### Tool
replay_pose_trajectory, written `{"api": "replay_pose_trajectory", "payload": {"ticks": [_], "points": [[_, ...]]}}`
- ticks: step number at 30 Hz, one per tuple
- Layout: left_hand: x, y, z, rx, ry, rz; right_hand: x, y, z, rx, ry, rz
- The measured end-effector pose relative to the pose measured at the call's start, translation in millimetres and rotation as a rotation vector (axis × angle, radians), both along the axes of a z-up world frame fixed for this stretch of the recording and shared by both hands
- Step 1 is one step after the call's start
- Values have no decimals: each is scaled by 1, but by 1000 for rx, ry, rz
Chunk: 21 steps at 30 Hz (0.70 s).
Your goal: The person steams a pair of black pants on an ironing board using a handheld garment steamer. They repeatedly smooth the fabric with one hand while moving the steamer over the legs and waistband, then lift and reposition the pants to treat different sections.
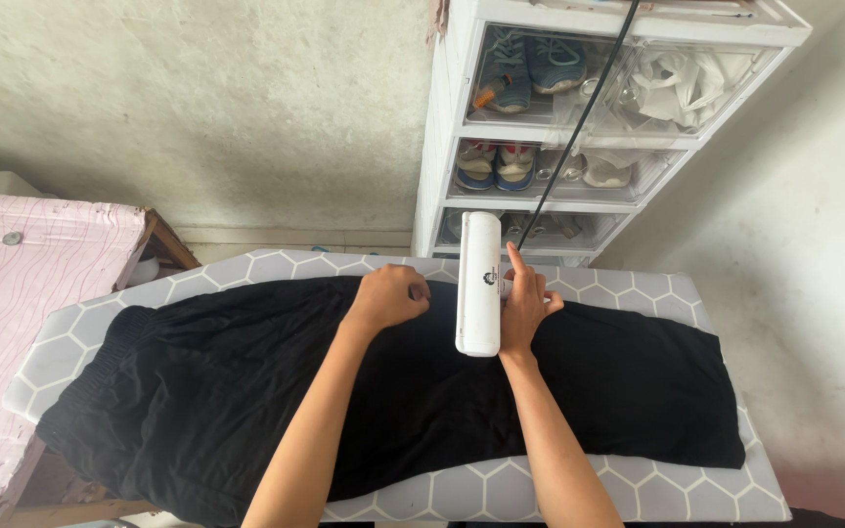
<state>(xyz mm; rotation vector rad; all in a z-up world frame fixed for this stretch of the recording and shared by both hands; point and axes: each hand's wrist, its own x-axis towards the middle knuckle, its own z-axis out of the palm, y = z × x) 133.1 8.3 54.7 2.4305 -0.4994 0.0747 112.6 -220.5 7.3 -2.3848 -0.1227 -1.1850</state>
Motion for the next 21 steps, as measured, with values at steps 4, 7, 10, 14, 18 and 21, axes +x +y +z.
{"api": "replay_pose_trajectory", "payload": {"ticks": [4,7,10,14,18,21], "points": [[-1,-4,0,50,-58,4,0,0,0,1,0,-3],[3,-7,-10,60,-136,3,0,0,0,-8,-15,-5],[5,-11,-23,110,-234,-4,1,-1,-1,-14,-18,-15],[9,-18,-36,208,-363,-14,0,-1,-2,-3,-6,-11],[10,-27,-42,329,-461,-11,0,-1,-1,2,-10,-17],[10,-26,-40,289,-382,-23,0,-1,0,11,-21,-1]]}}
